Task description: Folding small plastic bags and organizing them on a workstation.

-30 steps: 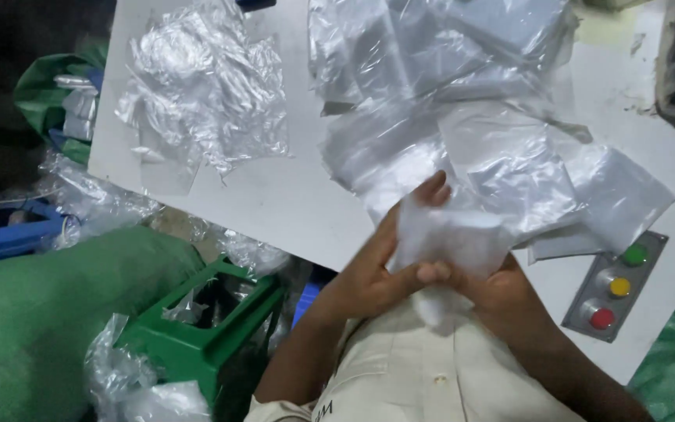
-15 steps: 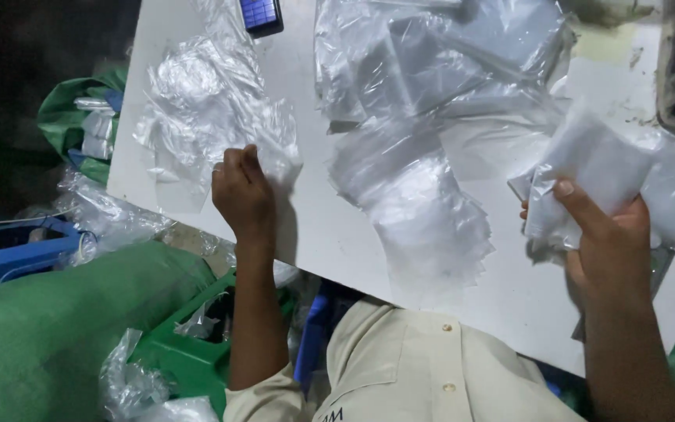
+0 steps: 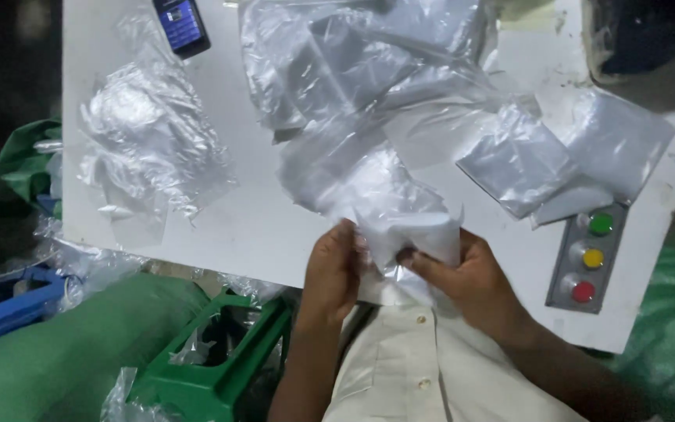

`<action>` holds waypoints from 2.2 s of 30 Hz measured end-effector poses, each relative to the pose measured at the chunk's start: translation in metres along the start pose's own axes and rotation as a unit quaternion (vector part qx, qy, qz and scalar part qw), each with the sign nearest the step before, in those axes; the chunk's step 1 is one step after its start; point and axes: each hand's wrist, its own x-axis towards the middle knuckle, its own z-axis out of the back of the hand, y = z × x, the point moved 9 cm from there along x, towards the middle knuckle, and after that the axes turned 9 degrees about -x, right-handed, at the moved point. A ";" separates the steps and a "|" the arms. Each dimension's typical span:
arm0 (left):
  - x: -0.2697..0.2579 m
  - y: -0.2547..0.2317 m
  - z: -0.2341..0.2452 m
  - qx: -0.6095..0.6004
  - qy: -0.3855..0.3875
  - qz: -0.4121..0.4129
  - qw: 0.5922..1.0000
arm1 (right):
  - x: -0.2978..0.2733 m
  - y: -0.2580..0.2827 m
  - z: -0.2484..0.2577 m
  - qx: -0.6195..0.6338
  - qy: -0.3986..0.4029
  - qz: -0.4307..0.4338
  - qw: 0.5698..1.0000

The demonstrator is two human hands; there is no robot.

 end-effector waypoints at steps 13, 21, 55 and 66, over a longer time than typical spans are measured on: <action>-0.040 -0.063 -0.083 0.442 -0.097 -0.403 0.795 | -0.038 0.046 -0.018 -0.475 -0.130 0.422 0.761; -0.070 -0.053 -0.125 0.581 0.024 -0.594 0.556 | -0.005 0.007 0.024 0.113 0.028 0.116 0.986; 0.020 0.040 -0.159 0.718 0.192 -0.356 0.567 | -0.062 -0.045 0.070 -0.498 -0.300 0.490 0.650; 0.004 0.046 -0.159 0.679 0.259 -0.362 0.584 | -0.048 -0.045 0.114 -0.310 -0.281 0.458 0.784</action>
